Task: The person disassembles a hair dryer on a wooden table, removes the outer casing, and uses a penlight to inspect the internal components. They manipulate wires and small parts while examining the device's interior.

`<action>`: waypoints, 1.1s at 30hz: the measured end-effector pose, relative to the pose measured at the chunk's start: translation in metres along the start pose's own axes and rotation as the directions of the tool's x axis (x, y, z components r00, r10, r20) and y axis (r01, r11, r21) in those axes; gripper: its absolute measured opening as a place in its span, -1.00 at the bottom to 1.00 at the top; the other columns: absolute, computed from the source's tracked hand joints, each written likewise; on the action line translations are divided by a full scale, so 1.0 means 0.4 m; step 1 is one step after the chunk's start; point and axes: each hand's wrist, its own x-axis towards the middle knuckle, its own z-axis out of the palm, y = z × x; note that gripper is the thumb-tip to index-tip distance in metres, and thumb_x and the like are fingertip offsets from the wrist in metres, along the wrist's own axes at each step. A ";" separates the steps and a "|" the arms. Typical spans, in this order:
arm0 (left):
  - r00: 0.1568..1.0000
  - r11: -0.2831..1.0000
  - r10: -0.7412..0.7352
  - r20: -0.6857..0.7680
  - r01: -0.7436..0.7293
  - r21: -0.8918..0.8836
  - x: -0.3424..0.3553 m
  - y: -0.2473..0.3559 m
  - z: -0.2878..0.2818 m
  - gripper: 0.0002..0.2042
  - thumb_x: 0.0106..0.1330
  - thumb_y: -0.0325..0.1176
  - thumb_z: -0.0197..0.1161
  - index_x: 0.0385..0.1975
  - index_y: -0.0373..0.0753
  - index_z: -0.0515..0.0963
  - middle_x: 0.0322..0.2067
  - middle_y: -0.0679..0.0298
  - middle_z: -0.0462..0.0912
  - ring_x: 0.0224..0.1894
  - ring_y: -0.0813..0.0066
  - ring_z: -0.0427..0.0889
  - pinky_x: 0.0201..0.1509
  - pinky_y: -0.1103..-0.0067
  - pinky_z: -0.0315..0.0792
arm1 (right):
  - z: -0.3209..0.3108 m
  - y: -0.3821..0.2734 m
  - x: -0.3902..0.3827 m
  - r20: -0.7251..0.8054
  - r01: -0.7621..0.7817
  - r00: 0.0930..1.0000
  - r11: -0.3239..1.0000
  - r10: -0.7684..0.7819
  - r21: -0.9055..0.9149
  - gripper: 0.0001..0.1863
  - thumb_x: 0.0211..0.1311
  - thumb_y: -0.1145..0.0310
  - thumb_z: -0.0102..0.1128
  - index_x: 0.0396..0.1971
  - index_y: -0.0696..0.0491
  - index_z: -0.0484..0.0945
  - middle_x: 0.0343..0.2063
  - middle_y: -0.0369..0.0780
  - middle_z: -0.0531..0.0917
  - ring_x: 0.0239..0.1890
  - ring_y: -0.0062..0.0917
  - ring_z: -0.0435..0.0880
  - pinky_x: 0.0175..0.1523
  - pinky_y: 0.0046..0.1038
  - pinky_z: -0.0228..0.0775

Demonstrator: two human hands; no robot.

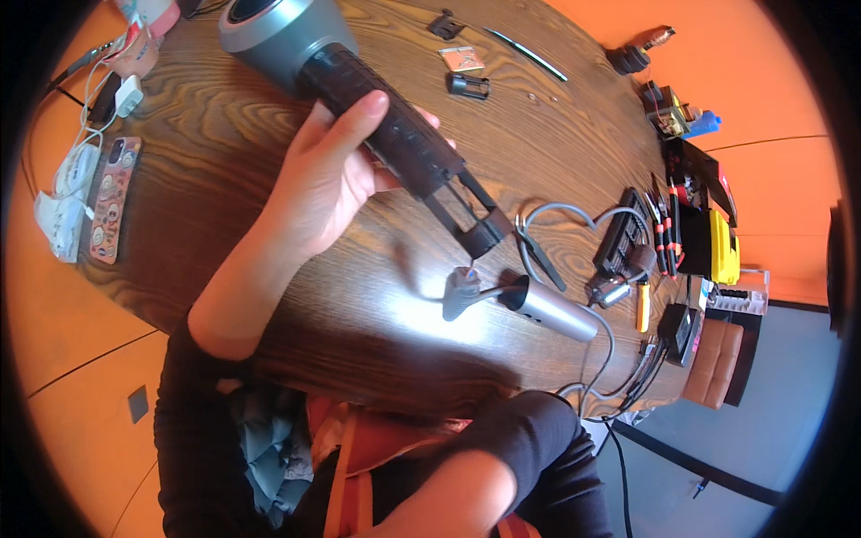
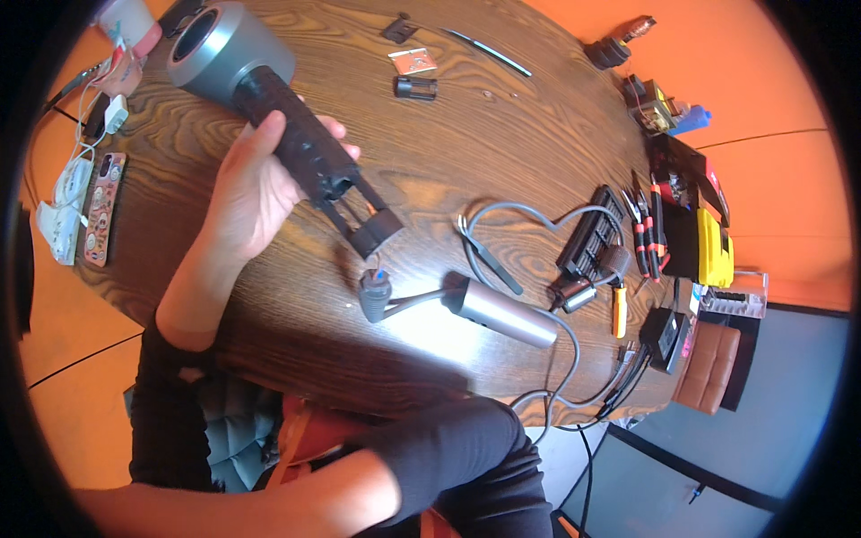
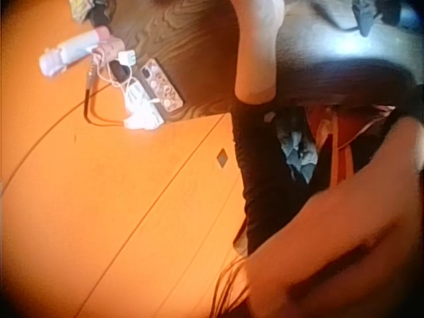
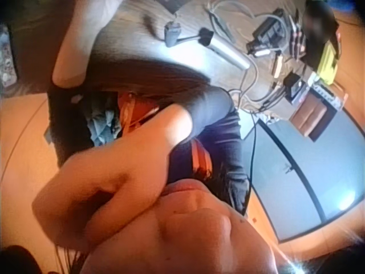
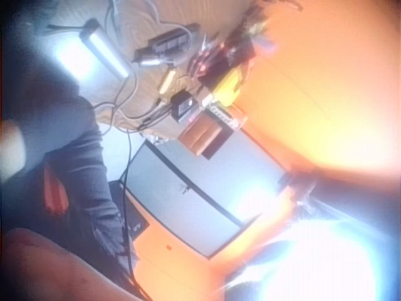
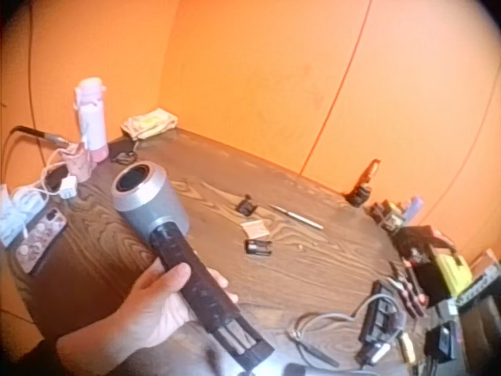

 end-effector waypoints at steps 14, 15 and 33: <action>0.926 0.934 0.284 -0.249 -0.207 0.292 0.004 -0.010 0.006 -0.67 0.19 -0.33 0.19 -0.16 -0.25 0.22 -0.30 0.26 0.48 -0.30 0.55 0.56 -0.44 0.63 0.54 | -0.222 -0.247 -0.062 -0.136 -0.250 0.964 -0.951 -0.228 -0.180 -0.37 -0.18 0.40 0.29 0.02 0.15 0.34 -0.10 0.00 0.41 -0.10 -0.21 0.44 0.01 -0.29 0.26; 0.913 0.918 0.327 -0.242 -0.247 0.311 0.007 -0.014 0.003 -0.67 0.18 -0.35 0.20 -0.16 -0.26 0.23 -0.30 0.27 0.47 -0.31 0.57 0.55 -0.45 0.64 0.53 | -0.227 -0.239 -0.053 -0.180 -0.211 0.965 -0.973 -0.192 -0.093 -0.30 -0.17 0.34 0.28 0.07 0.16 0.27 -0.07 0.01 0.41 -0.09 -0.21 0.44 0.04 -0.28 0.24; 0.919 0.892 0.363 0.154 -0.390 0.230 0.011 0.014 0.000 -0.55 0.37 -0.08 -0.17 0.11 -0.25 0.07 0.02 0.16 0.33 0.08 0.41 0.31 0.18 0.45 0.13 | -0.252 -0.353 0.039 -0.635 -0.624 0.772 0.201 0.013 -0.755 -0.72 0.17 0.30 0.05 -0.22 0.16 0.34 -0.60 -0.29 0.46 -0.71 -0.73 0.38 -0.60 -0.72 0.24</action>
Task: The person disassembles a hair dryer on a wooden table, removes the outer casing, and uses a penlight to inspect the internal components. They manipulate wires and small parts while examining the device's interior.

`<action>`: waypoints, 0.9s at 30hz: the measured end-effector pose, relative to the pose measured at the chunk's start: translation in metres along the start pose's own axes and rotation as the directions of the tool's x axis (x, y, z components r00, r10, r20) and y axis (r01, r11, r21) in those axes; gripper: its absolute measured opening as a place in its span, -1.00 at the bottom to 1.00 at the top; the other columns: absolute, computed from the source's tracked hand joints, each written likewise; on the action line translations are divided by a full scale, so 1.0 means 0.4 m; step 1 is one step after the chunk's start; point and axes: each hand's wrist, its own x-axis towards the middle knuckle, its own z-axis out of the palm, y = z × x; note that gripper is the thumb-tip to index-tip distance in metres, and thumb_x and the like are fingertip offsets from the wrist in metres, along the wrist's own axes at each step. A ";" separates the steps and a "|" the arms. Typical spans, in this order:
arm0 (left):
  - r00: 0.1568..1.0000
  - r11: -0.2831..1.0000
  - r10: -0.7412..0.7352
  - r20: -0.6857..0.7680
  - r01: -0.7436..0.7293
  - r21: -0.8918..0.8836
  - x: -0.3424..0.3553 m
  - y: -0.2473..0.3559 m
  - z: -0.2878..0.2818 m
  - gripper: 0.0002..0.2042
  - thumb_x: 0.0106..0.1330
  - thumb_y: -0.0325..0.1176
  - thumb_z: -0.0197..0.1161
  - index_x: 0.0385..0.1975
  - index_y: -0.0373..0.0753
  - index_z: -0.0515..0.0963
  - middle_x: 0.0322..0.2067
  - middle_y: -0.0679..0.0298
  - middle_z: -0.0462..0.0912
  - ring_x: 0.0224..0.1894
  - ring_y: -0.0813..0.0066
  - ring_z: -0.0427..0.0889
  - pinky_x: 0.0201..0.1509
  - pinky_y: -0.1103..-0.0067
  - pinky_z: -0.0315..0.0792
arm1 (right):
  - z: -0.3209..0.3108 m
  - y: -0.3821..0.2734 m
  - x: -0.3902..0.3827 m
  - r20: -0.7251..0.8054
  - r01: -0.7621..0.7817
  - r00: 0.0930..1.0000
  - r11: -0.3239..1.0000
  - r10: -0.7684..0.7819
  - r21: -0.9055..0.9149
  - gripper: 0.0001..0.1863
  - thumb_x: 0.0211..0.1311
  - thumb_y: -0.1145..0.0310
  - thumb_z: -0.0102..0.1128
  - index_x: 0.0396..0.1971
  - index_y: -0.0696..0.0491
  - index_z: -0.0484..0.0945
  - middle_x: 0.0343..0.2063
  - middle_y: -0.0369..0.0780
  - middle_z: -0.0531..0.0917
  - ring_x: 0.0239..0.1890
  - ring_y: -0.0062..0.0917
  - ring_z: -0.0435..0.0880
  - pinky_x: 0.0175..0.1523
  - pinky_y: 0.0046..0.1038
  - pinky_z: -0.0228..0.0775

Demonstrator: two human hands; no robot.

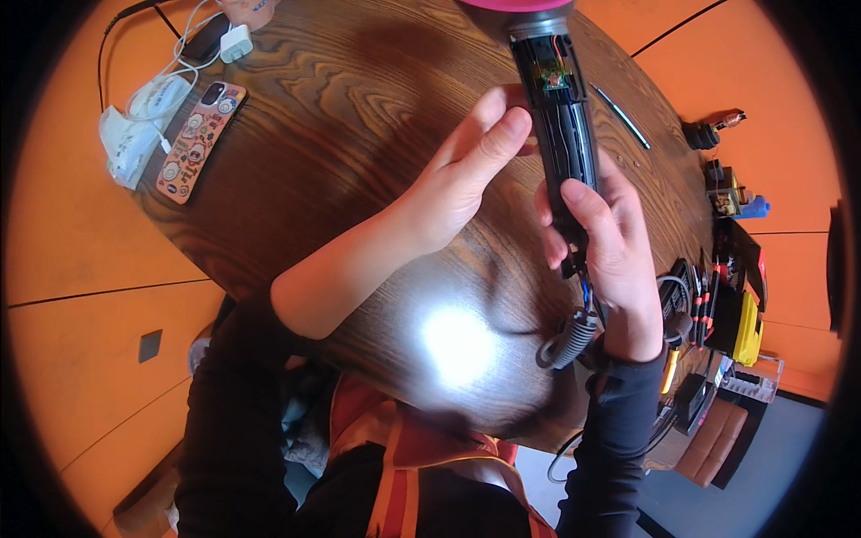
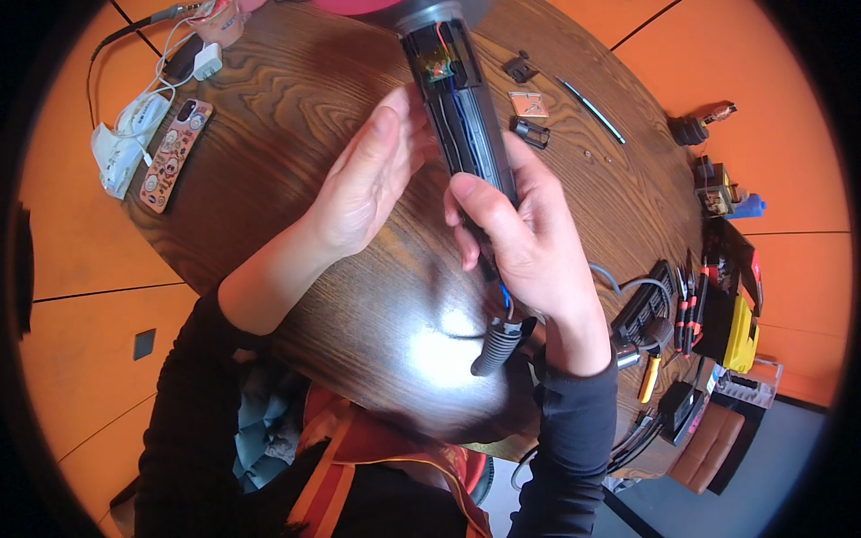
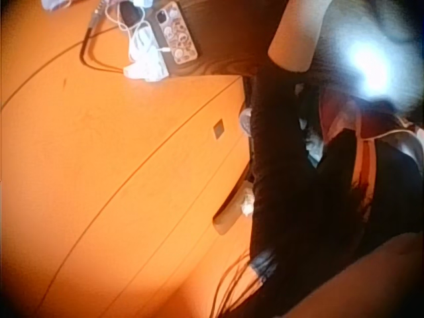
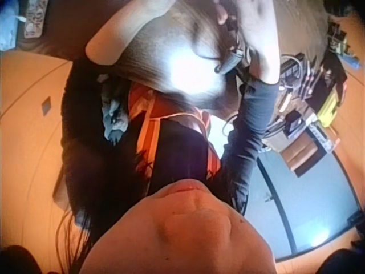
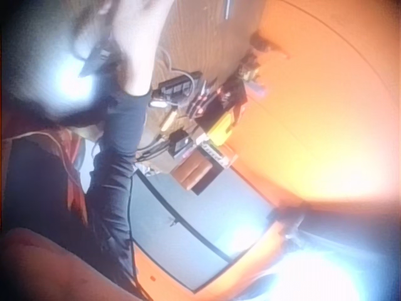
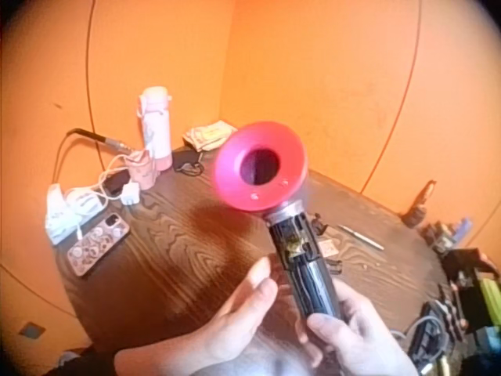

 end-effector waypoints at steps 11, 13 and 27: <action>0.983 0.982 -0.164 -0.077 0.156 -0.102 -0.003 0.027 0.000 -0.69 0.32 -0.34 -0.03 -0.01 -0.17 0.09 -0.19 0.07 0.45 -0.05 0.12 0.50 -0.15 0.35 0.54 | -0.018 0.015 -0.003 -0.026 -0.110 0.994 0.984 0.108 -0.137 -0.43 0.31 -0.04 -0.28 -0.16 0.23 0.43 -0.44 -0.15 0.59 -0.47 -0.56 0.57 -0.27 -0.57 0.41; 0.977 0.979 -0.137 -0.161 0.109 -0.170 0.008 0.023 -0.006 -0.76 0.32 -0.33 -0.03 -0.08 -0.19 0.16 -0.20 0.11 0.46 -0.09 0.12 0.52 -0.15 0.30 0.54 | -0.013 -0.005 -0.040 -0.323 0.039 0.939 0.970 -0.118 -0.241 -0.41 0.32 -0.05 -0.34 -0.12 0.22 0.42 -0.42 -0.16 0.59 -0.38 -0.57 0.55 -0.23 -0.56 0.38; 0.925 0.926 -0.249 -0.287 0.141 -0.349 0.008 0.025 -0.016 -0.83 0.32 -0.26 -0.01 -0.23 -0.19 0.30 -0.26 0.17 0.50 -0.13 0.16 0.55 -0.10 0.29 0.51 | 0.091 0.032 -0.171 -0.177 0.036 0.672 0.271 -0.719 -0.962 -0.48 -0.22 0.65 0.35 -0.13 0.25 0.41 -0.28 -0.06 0.58 -0.41 -0.40 0.55 -0.38 -0.55 0.44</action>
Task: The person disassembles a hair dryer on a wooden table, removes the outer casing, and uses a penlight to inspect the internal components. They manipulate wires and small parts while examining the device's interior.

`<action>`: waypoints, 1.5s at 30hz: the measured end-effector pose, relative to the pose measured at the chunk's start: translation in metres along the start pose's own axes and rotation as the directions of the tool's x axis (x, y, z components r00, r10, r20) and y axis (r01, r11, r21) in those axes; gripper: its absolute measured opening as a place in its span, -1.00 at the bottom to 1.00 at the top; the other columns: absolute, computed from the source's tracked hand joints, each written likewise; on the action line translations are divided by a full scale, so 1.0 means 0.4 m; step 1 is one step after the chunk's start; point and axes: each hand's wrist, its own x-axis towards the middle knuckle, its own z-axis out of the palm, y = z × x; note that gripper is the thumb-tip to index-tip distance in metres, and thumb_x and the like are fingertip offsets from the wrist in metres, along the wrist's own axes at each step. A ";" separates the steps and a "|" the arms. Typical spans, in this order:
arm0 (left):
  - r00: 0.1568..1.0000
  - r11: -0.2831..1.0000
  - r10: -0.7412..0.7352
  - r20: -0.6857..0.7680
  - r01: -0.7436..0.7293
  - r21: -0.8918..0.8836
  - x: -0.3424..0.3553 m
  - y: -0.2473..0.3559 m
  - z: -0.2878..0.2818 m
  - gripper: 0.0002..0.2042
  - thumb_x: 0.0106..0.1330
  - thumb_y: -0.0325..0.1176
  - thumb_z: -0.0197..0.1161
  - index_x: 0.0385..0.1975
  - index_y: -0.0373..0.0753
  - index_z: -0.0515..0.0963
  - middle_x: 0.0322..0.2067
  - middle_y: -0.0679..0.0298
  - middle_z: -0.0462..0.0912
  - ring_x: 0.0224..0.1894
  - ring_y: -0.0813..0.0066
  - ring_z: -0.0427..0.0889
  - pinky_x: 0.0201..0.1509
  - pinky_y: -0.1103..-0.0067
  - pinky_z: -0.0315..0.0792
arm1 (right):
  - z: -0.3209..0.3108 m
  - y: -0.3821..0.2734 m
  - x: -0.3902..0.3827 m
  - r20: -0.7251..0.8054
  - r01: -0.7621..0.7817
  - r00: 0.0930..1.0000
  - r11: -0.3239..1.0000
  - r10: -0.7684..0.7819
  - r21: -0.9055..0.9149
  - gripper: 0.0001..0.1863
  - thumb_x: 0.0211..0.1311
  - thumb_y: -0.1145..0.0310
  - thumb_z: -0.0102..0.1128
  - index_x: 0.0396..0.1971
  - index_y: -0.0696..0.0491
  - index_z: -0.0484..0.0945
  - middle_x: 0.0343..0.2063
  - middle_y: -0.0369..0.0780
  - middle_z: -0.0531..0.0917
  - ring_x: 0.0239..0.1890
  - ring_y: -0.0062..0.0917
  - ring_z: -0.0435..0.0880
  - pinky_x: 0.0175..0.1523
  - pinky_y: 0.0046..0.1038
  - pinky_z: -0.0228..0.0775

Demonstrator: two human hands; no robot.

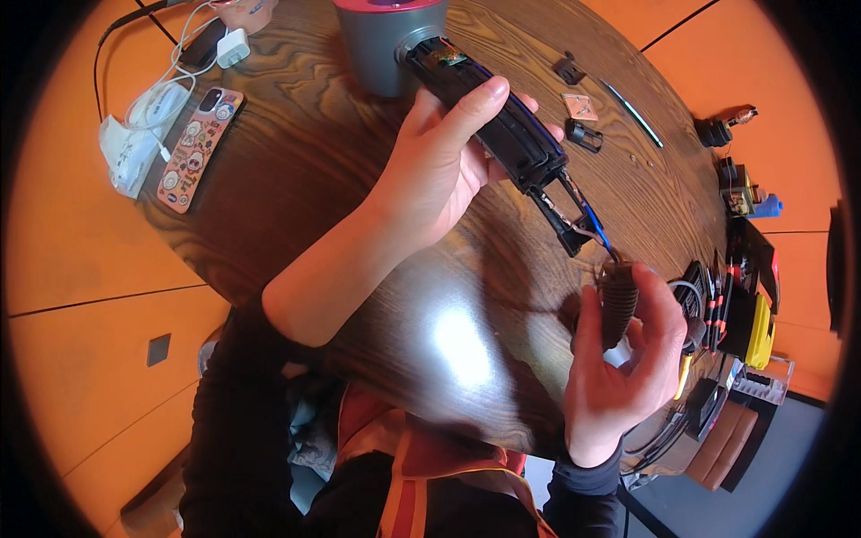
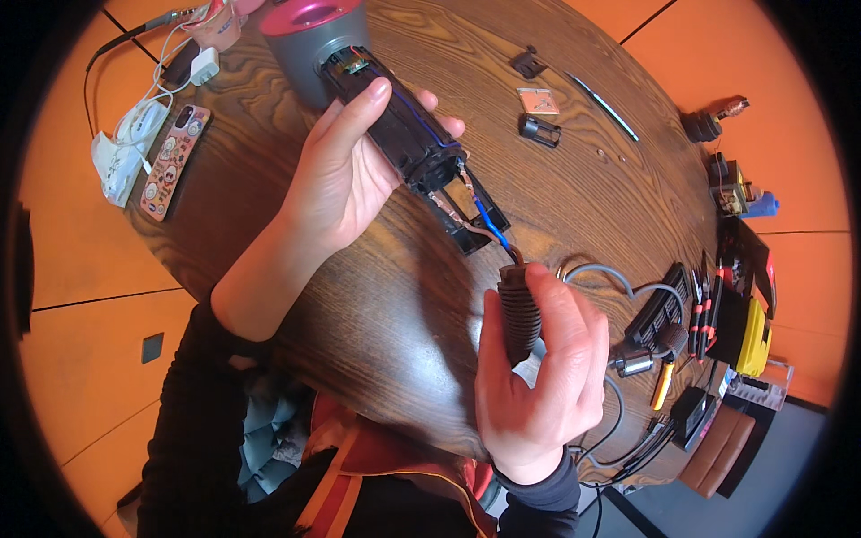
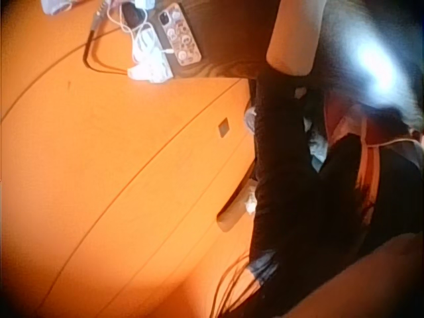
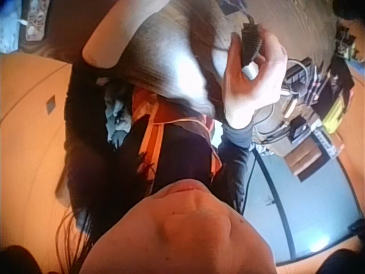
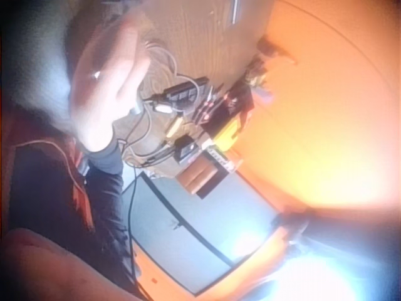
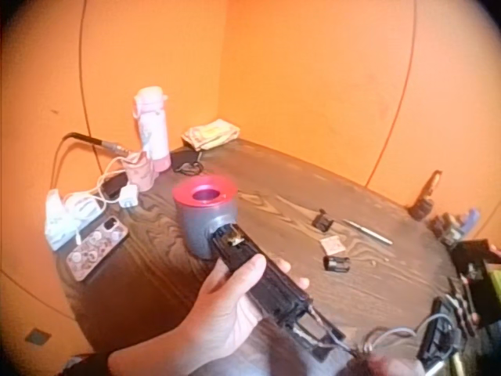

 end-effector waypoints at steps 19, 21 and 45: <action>0.981 0.999 0.040 0.188 -0.042 0.007 0.002 -0.001 -0.013 -0.73 0.29 -0.20 0.01 -0.10 -0.13 0.26 -0.21 0.09 0.46 -0.14 0.12 0.56 -0.13 0.32 0.52 | -0.063 0.005 0.034 0.439 -0.630 0.766 0.683 0.469 0.370 -0.76 0.19 0.42 0.00 -0.19 0.21 0.43 -0.52 -0.30 0.54 -0.50 -0.69 0.43 -0.34 -0.66 0.27; 0.977 0.999 0.031 0.209 -0.026 -0.025 0.001 0.001 -0.015 -0.72 0.29 -0.20 0.01 -0.07 -0.12 0.25 -0.19 0.08 0.45 -0.11 0.10 0.54 -0.10 0.31 0.50 | -0.071 0.004 0.037 0.457 -0.660 0.745 0.639 0.486 0.395 -0.76 0.19 0.41 -0.01 -0.19 0.21 0.43 -0.51 -0.33 0.53 -0.51 -0.71 0.41 -0.35 -0.69 0.24; 0.984 0.992 0.097 0.152 -0.107 0.060 -0.011 0.007 0.009 -0.81 0.30 -0.34 -0.06 -0.13 -0.19 0.22 -0.23 0.11 0.47 -0.12 0.08 0.54 -0.06 0.29 0.48 | -0.028 0.041 0.016 0.394 -0.602 0.775 0.766 0.494 0.224 -0.76 0.22 0.43 -0.03 -0.15 0.21 0.38 -0.47 -0.22 0.54 -0.38 -0.64 0.46 -0.21 -0.63 0.26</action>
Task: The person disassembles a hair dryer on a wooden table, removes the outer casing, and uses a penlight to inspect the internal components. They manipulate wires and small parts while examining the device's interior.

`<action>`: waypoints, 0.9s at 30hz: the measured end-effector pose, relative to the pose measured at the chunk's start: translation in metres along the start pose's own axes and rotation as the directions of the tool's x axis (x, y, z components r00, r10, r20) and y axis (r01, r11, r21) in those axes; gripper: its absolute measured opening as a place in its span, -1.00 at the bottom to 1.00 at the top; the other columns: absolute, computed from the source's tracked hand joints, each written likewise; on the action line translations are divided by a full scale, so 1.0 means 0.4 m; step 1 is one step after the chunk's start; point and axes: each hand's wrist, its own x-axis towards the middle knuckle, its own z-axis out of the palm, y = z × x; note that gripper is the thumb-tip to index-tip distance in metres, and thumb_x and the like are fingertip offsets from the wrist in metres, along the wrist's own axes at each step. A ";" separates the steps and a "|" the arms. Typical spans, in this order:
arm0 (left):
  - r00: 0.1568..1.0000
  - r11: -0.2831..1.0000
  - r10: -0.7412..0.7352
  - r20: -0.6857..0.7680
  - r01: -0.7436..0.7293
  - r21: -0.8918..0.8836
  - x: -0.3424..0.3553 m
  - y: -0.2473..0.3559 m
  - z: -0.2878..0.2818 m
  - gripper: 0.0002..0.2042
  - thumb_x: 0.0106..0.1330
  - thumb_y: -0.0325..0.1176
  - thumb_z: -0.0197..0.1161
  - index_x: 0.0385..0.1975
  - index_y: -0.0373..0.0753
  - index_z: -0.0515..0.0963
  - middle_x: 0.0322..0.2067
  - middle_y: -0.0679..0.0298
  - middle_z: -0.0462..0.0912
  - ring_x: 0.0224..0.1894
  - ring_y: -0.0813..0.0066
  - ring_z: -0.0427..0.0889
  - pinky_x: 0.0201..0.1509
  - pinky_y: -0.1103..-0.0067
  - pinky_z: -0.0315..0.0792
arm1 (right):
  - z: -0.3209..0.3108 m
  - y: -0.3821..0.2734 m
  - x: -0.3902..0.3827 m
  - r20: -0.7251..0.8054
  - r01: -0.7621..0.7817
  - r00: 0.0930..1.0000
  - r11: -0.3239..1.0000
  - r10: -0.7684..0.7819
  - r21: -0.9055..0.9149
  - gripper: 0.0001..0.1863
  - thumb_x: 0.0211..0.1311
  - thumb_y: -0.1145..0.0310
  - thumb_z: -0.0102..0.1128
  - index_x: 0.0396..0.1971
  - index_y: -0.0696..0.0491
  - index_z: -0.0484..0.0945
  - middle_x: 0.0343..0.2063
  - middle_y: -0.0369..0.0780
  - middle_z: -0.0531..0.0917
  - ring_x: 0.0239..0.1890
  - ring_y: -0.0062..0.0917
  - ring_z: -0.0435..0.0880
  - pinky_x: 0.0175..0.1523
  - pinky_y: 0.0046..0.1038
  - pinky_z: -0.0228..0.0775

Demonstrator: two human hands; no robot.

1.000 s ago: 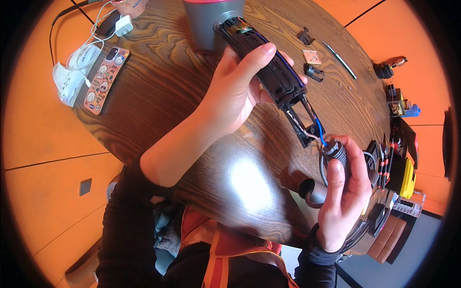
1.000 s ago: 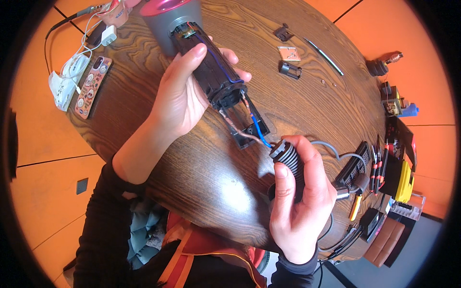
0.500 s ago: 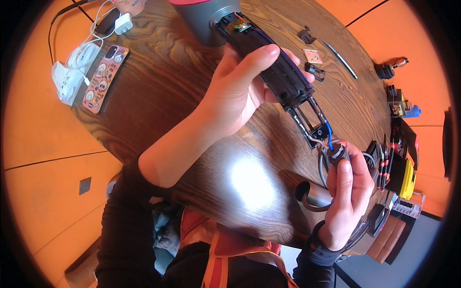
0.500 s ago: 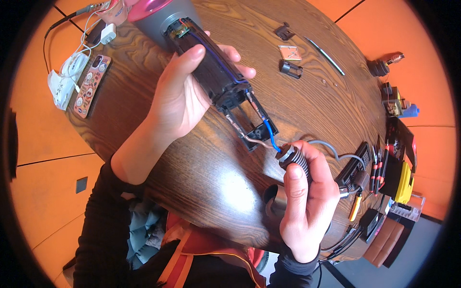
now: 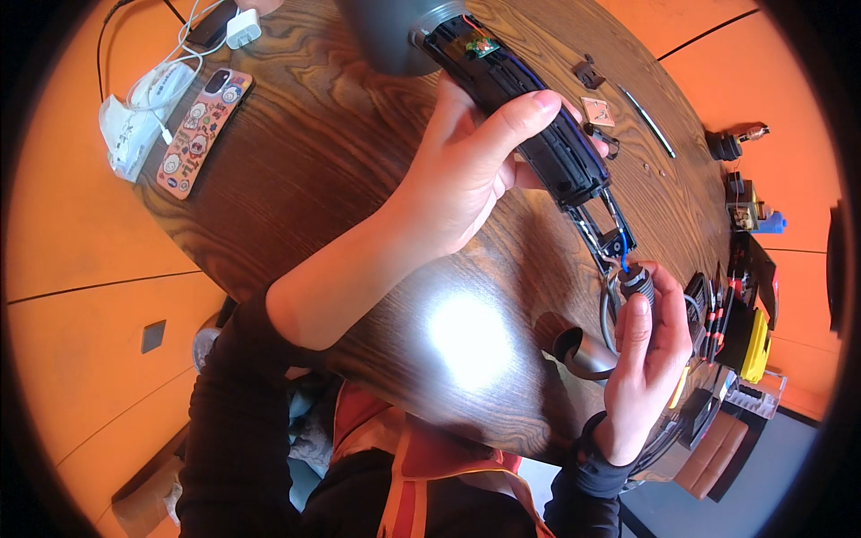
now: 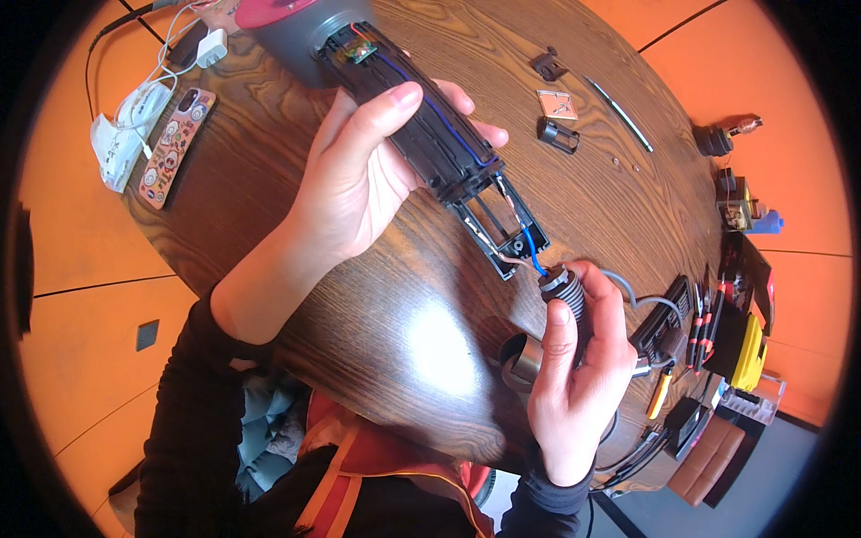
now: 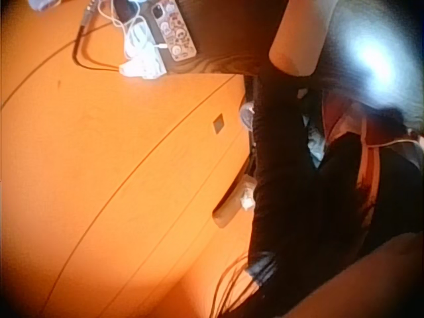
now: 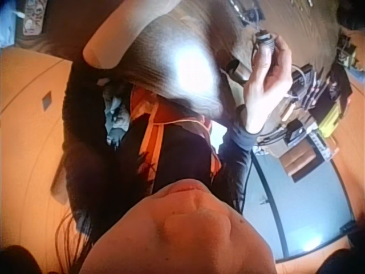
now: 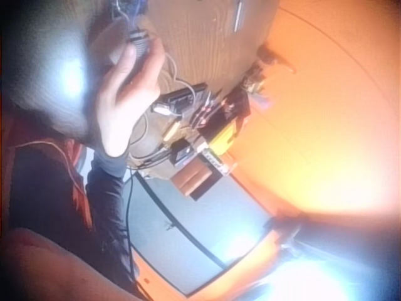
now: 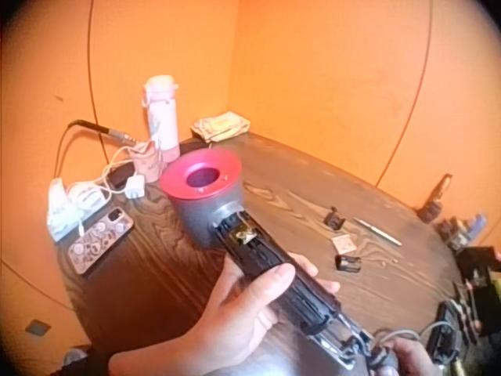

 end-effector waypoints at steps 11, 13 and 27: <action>0.999 0.998 -0.046 0.011 0.047 -0.042 0.000 -0.003 -0.001 -0.68 0.27 -0.40 -0.08 0.02 -0.03 0.17 -0.13 0.07 0.40 -0.03 0.00 0.47 0.02 0.21 0.39 | 0.004 -0.022 0.002 -0.067 0.269 0.960 0.962 -0.272 -0.051 -0.41 -0.08 0.25 0.33 -0.04 0.20 0.37 -0.31 -0.11 0.59 -0.28 -0.43 0.59 -0.19 -0.50 0.36; 0.999 0.999 -0.036 0.038 0.037 -0.027 -0.002 -0.003 -0.002 -0.62 0.26 -0.42 -0.08 0.07 -0.02 0.10 -0.12 0.03 0.39 -0.03 -0.01 0.46 0.02 0.20 0.39 | 0.009 -0.023 0.004 -0.073 0.249 0.965 0.967 -0.252 -0.057 -0.43 -0.08 0.26 0.32 -0.05 0.20 0.38 -0.29 -0.10 0.59 -0.24 -0.39 0.60 -0.13 -0.47 0.37; 0.987 0.994 -0.057 0.150 0.070 -0.085 -0.010 -0.035 -0.004 -0.39 0.19 -0.48 0.04 0.18 0.01 -0.10 -0.02 -0.09 0.29 0.04 -0.01 0.40 0.06 0.17 0.36 | 0.062 -0.043 0.094 0.194 0.117 0.970 0.982 -0.144 0.145 -0.61 0.00 0.40 0.25 -0.15 0.23 0.44 -0.39 -0.13 0.60 -0.31 -0.51 0.59 -0.17 -0.53 0.38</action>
